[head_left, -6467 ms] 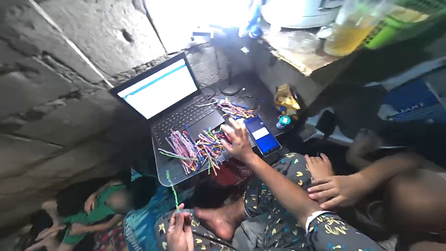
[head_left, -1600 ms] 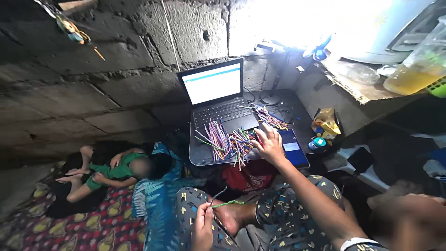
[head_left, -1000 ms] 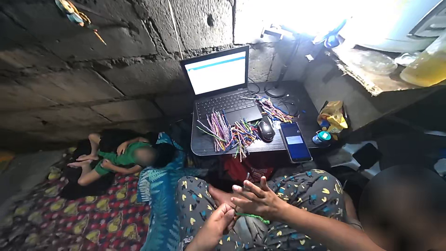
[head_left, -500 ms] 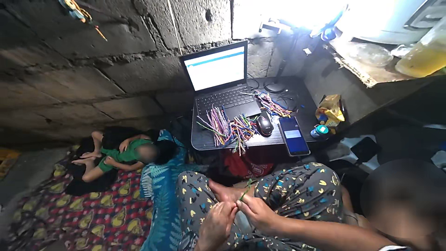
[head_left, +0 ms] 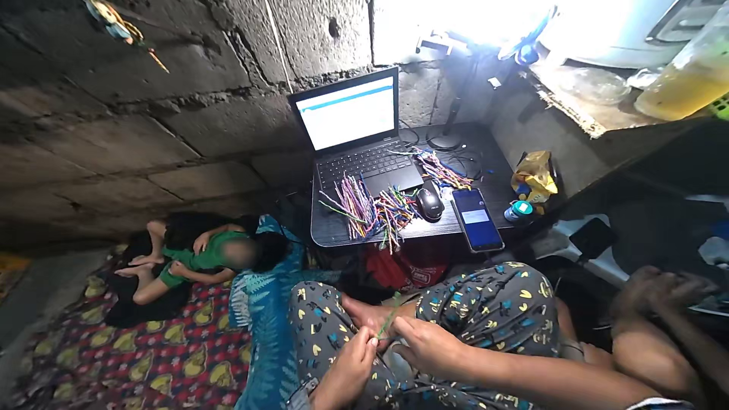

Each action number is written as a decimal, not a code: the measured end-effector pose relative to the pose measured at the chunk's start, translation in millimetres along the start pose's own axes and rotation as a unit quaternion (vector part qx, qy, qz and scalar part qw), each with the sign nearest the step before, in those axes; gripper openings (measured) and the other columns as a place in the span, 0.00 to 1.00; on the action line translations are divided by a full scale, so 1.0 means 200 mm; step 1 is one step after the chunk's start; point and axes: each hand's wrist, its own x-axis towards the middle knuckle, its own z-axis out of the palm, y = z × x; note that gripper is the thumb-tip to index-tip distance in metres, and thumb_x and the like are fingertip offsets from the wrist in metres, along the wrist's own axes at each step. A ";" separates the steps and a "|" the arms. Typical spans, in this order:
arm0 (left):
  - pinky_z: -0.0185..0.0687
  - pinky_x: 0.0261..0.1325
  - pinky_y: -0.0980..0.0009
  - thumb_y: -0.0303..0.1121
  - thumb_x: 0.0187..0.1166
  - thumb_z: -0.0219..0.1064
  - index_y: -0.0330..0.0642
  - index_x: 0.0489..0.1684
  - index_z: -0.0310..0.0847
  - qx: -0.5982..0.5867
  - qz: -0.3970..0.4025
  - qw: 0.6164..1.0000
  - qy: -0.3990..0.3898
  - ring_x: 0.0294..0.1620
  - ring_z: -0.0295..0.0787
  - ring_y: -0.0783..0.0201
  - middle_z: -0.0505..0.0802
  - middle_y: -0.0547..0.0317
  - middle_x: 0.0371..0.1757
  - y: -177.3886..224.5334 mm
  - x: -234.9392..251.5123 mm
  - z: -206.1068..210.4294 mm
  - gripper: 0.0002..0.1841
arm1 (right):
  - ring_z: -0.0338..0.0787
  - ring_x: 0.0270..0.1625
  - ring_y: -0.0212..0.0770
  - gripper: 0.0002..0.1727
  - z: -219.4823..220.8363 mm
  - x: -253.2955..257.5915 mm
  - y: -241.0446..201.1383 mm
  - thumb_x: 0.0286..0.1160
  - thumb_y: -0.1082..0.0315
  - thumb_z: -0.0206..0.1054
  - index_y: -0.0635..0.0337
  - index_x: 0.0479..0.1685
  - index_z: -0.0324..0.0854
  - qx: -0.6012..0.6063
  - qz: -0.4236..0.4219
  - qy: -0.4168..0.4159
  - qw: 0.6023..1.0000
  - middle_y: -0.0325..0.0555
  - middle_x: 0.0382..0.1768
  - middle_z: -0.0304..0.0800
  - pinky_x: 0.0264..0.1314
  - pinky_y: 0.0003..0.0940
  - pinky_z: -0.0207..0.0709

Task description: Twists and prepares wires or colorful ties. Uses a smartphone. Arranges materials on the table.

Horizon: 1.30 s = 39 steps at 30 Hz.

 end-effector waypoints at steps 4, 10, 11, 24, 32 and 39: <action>0.76 0.47 0.62 0.39 0.92 0.47 0.35 0.56 0.78 -0.084 -0.015 0.996 -0.021 0.38 0.79 0.64 0.83 0.55 0.38 -0.05 0.01 -0.02 0.18 | 0.94 0.52 0.60 0.19 0.08 0.00 0.05 0.90 0.60 0.55 0.64 0.62 0.83 -0.164 -0.119 0.135 0.970 0.61 0.52 0.91 0.53 0.50 0.88; 0.74 0.46 0.67 0.39 0.92 0.49 0.37 0.54 0.77 -0.110 -0.018 0.993 -0.047 0.37 0.77 0.69 0.82 0.59 0.37 -0.03 0.01 -0.02 0.16 | 0.91 0.33 0.46 0.05 0.16 0.06 0.12 0.76 0.71 0.66 0.59 0.44 0.86 -0.280 -0.243 0.251 0.894 0.48 0.34 0.88 0.34 0.36 0.87; 0.74 0.46 0.67 0.39 0.92 0.49 0.37 0.54 0.77 -0.103 -0.013 0.994 -0.044 0.37 0.77 0.69 0.82 0.59 0.36 -0.02 0.01 -0.02 0.16 | 0.92 0.34 0.48 0.05 0.15 0.05 0.11 0.76 0.72 0.65 0.61 0.42 0.85 -0.249 -0.233 0.230 0.911 0.50 0.33 0.89 0.34 0.38 0.87; 0.84 0.45 0.53 0.36 0.91 0.52 0.31 0.53 0.81 0.059 0.108 0.992 0.000 0.36 0.88 0.51 0.89 0.43 0.37 0.00 -0.04 0.02 0.16 | 0.91 0.45 0.61 0.12 -0.03 0.04 0.11 0.77 0.73 0.68 0.74 0.51 0.83 0.035 -0.198 -0.056 0.978 0.66 0.45 0.88 0.51 0.57 0.84; 0.89 0.43 0.65 0.26 0.78 0.64 0.30 0.39 0.89 0.065 0.240 0.950 0.187 0.32 0.92 0.60 0.93 0.48 0.31 0.02 -0.03 0.07 0.09 | 0.75 0.29 0.28 0.22 0.04 0.04 0.06 0.92 0.61 0.50 0.68 0.38 0.82 0.328 -0.024 -0.002 0.944 0.40 0.27 0.79 0.37 0.25 0.70; 0.89 0.51 0.49 0.33 0.86 0.60 0.33 0.55 0.89 0.093 0.138 0.974 0.156 0.41 0.96 0.50 0.96 0.45 0.42 0.00 -0.01 0.09 0.14 | 0.81 0.37 0.40 0.26 -0.08 0.06 0.05 0.95 0.56 0.47 0.70 0.50 0.84 0.247 0.052 -0.071 0.965 0.52 0.36 0.86 0.47 0.40 0.75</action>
